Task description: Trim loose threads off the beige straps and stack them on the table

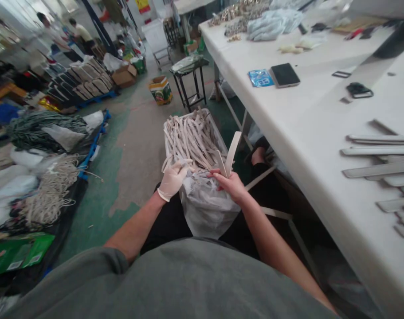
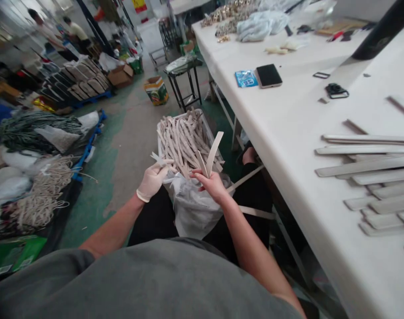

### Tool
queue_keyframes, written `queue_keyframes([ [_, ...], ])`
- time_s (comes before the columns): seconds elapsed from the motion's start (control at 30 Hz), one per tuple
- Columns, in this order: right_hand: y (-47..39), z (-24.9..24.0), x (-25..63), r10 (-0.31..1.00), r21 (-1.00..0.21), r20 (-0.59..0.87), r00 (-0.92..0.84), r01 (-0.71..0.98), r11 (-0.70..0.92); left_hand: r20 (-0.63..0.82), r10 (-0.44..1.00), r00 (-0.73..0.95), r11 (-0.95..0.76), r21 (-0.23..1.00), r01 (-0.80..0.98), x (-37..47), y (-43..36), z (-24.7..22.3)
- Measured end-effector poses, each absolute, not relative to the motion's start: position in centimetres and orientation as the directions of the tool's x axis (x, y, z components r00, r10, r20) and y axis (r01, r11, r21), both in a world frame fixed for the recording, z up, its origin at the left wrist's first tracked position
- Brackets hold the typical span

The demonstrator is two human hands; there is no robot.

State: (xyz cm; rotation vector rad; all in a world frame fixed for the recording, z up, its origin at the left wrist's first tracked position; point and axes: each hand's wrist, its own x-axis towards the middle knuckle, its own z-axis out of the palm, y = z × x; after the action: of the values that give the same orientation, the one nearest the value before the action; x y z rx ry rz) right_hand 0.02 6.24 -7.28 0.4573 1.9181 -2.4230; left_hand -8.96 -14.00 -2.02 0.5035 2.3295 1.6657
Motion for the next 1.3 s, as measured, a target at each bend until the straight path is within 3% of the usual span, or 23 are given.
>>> queue_keyframes([
  [0.17,2.5,-4.2,1.2,0.112,-0.949,-0.222,-0.969,0.189,-0.254,0.081,0.443,-0.893,0.186,0.966,0.18,-7.4,-14.1,0.0],
  [0.33,0.3,-2.8,4.1,0.126,-0.876,-0.288,-0.949,0.208,-0.435,0.255,0.496,-0.83,0.215,0.89,0.402,-5.6,-15.0,0.2],
  [0.57,-1.4,-2.6,6.4,-0.087,-0.628,-0.364,-0.927,0.313,-0.712,0.538,0.693,-0.48,0.159,0.535,0.829,-3.4,-16.0,-0.7],
  [0.73,-1.4,-3.5,6.7,-0.23,-0.357,-0.429,-0.874,0.397,-0.846,0.57,0.758,-0.318,0.143,0.33,0.933,-2.5,-16.9,-1.2],
  [0.83,-1.4,-3.7,7.0,-0.322,-0.291,-0.453,-0.831,0.479,-0.828,0.592,0.771,-0.233,0.103,0.246,0.964,-2.1,-17.3,-1.4],
  [0.93,-1.4,-3.6,7.2,-0.305,-0.368,-0.457,-0.835,0.49,-0.791,0.551,0.821,-0.152,0.049,0.198,0.979,-2.0,-17.4,-1.6],
  [1.1,-1.2,-3.5,7.1,-0.127,-0.58,-0.466,-0.876,0.411,-0.704,0.429,0.891,-0.151,0.06,0.217,0.974,-2.6,-17.3,-2.0],
  [1.23,-0.9,-4.0,6.7,0.022,-0.651,-0.478,-0.878,0.337,-0.68,0.417,0.873,-0.253,0.126,0.309,0.943,-2.2,-16.9,-2.9],
  [1.3,-0.5,-4.2,6.5,0.144,-0.757,-0.437,-0.888,0.277,-0.591,0.416,0.824,-0.384,0.193,0.432,0.881,-1.5,-16.7,-3.5],
])
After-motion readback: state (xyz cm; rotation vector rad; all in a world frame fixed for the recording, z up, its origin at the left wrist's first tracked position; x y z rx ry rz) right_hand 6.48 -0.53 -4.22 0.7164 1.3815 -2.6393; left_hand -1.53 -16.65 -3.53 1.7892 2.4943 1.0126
